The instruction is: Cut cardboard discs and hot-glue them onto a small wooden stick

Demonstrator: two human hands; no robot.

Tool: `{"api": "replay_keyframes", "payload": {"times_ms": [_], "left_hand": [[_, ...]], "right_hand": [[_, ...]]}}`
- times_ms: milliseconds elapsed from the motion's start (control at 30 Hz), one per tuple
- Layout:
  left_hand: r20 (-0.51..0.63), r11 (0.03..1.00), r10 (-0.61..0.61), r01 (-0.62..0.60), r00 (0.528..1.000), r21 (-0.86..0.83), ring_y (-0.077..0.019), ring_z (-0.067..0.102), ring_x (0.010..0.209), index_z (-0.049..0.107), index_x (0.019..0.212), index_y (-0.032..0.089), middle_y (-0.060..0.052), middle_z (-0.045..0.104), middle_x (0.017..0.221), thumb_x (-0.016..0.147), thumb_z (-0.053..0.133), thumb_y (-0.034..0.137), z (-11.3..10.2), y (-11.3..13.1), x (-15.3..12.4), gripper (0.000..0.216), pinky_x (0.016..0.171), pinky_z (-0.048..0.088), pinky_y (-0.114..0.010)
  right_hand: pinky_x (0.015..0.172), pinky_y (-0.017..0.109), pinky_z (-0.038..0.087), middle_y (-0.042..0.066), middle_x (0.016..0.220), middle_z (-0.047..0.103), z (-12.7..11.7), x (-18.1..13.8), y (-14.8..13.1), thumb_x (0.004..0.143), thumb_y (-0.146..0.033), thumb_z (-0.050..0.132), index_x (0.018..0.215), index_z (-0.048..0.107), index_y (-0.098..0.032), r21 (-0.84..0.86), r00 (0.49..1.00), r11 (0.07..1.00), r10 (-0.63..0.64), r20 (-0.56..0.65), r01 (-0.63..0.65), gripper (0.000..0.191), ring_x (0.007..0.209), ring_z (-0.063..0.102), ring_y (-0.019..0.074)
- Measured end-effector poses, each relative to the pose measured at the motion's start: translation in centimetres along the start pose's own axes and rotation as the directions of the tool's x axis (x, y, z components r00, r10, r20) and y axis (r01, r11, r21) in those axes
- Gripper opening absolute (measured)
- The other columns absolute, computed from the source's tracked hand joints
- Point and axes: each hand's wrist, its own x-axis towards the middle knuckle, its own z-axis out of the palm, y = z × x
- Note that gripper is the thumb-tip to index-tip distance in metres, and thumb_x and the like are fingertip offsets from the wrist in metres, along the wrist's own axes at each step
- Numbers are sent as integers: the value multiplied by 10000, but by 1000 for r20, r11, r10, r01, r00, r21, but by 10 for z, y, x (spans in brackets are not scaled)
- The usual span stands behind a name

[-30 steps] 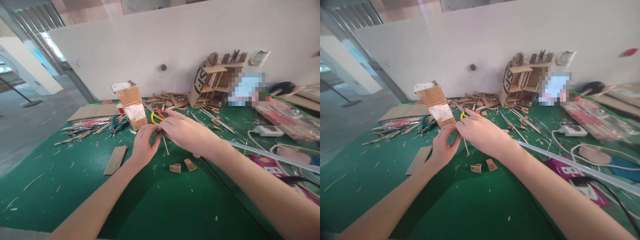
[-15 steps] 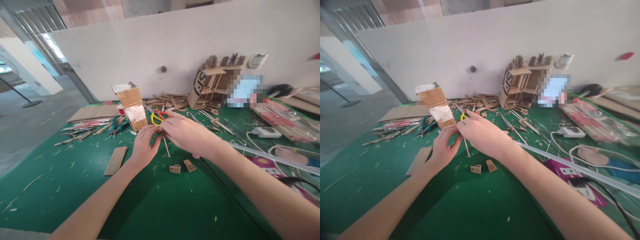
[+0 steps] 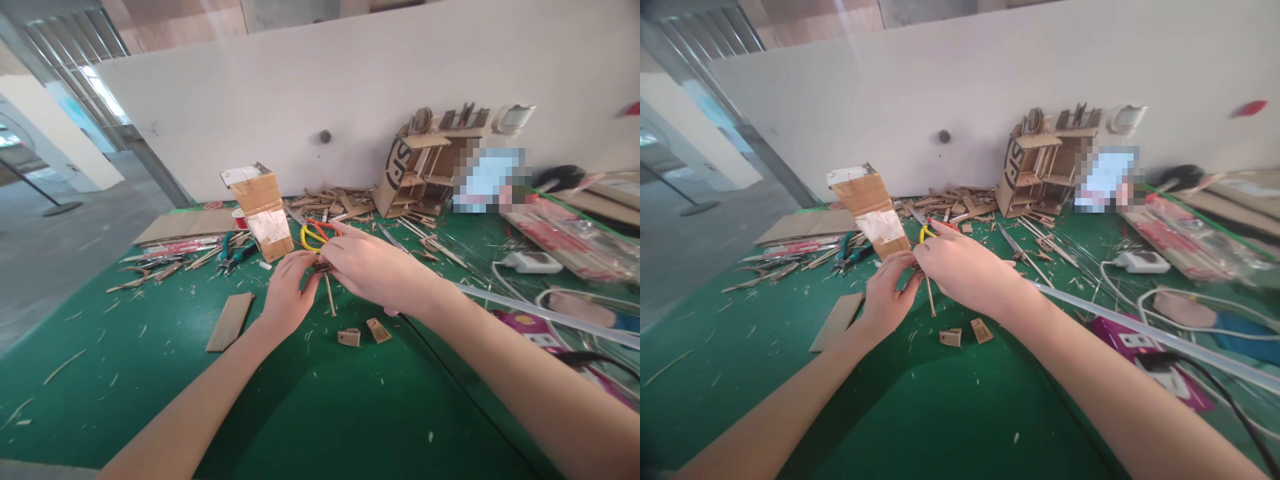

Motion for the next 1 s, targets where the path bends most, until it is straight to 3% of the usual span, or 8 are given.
{"api": "replay_keyframes", "payload": {"times_ms": [333, 533, 667, 733, 800, 867, 933, 1000], "left_hand": [[22, 998, -52, 53, 998, -20, -194, 619, 963, 530, 1100, 200, -57, 655, 1021, 798, 565, 106, -2, 1, 2, 319, 850, 508, -342], [-76, 995, -99, 98, 992, -15, -183, 635, 907, 543, 1015, 195, -51, 665, 961, 798, 561, 103, -1, -7, 1, 237, 814, 522, -331], [-78, 980, -183, 177, 980, -88, -209, 636, 996, 520, 1037, 196, -81, 670, 1049, 803, 555, 103, 2, -10, -1, 254, 861, 517, -368], [-64, 966, -212, 200, 975, -162, -217, 626, 1047, 509, 1043, 192, -99, 661, 1095, 812, 549, 105, 3, -9, -2, 250, 893, 510, -379], [-59, 951, -231, 212, 971, -223, -215, 630, 1050, 503, 1046, 186, -108, 661, 1098, 818, 553, 111, 3, -8, -2, 245, 894, 515, -371], [-55, 940, -253, 232, 966, -252, -212, 640, 1032, 503, 1042, 183, -107, 669, 1077, 821, 564, 124, 4, -7, -2, 237, 884, 522, -361], [-50, 931, -277, 255, 960, -260, -209, 647, 1017, 506, 1033, 184, -102, 676, 1059, 823, 573, 137, 4, -6, -1, 225, 876, 525, -356], [-44, 926, -292, 271, 955, -261, -205, 651, 1009, 506, 1017, 185, -96, 681, 1045, 828, 576, 147, 3, -6, -1, 205, 873, 525, -352]], "right_hand": [[1118, 371, 277, 36, 753, 594, 3, 0, -1, 803, 20, 412, 836, 578, -122, -69, 999, 998, 5, 47, -1, 221, 756, 597, 170], [965, 419, 431, 67, 858, 620, -14, -5, -9, 900, -155, 457, 929, 554, -146, 57, 968, 978, 208, -142, -202, 102, 860, 619, 212], [584, 347, 494, 76, 707, 631, -29, -29, -31, 858, -321, 566, 824, 595, -161, 51, 947, 955, 282, 151, -292, 167, 659, 632, 240], [448, 304, 423, 78, 607, 619, -27, -45, -40, 839, -355, 580, 721, 612, -160, 39, 886, 933, 325, 330, -357, 230, 513, 609, 224], [379, 277, 345, 60, 519, 592, -20, -60, -42, 847, -358, 559, 651, 608, -172, -4, 748, 852, 461, 478, -523, 275, 393, 563, 197], [399, 279, 344, 69, 539, 613, -9, -71, -37, 855, -406, 536, 644, 614, -178, -91, 628, 760, 592, 506, -644, 320, 449, 601, 223], [433, 282, 362, 65, 525, 604, 2, -74, -27, 878, -450, 483, 636, 613, -180, -93, 586, 712, 639, 499, -696, 385, 466, 602, 213], [479, 294, 387, 63, 531, 606, 13, -73, -19, 901, -480, 424, 672, 622, -179, -70, 609, 720, 632, 480, -691, 427, 511, 618, 218]]}}
